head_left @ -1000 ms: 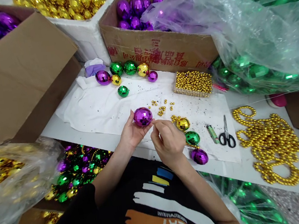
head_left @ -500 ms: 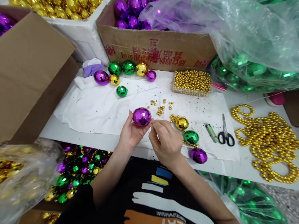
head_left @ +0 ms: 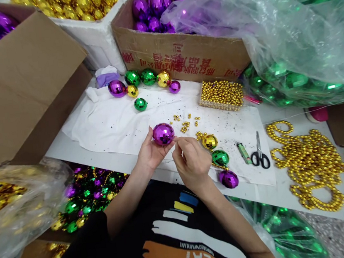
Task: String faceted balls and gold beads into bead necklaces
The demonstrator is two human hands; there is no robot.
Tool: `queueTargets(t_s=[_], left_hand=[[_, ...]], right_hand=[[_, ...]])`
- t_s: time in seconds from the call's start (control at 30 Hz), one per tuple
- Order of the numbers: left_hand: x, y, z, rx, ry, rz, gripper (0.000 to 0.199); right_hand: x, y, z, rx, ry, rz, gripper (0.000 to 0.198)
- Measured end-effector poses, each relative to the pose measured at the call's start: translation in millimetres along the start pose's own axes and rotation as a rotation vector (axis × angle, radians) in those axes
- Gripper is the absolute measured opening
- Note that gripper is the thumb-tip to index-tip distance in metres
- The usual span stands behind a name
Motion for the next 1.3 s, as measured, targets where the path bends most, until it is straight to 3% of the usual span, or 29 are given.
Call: queueTargets(t_s=[1.3], left_hand=[[4.5,0.1,5.8,0.003,0.019,-0.003,0.053]], right_hand=[[-6.6,0.9,-4.1,-0.022,0.039,0.015,0.013]])
Point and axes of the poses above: each hand's wrist, its own x-axis towards the middle knuckle, its own z-axis out of the back of the hand, y = z × x, the point moved 3 cm from there along x, towards the middle knuckle, and after that the axes turned 10 degrees about z, right-handed, at the moved point
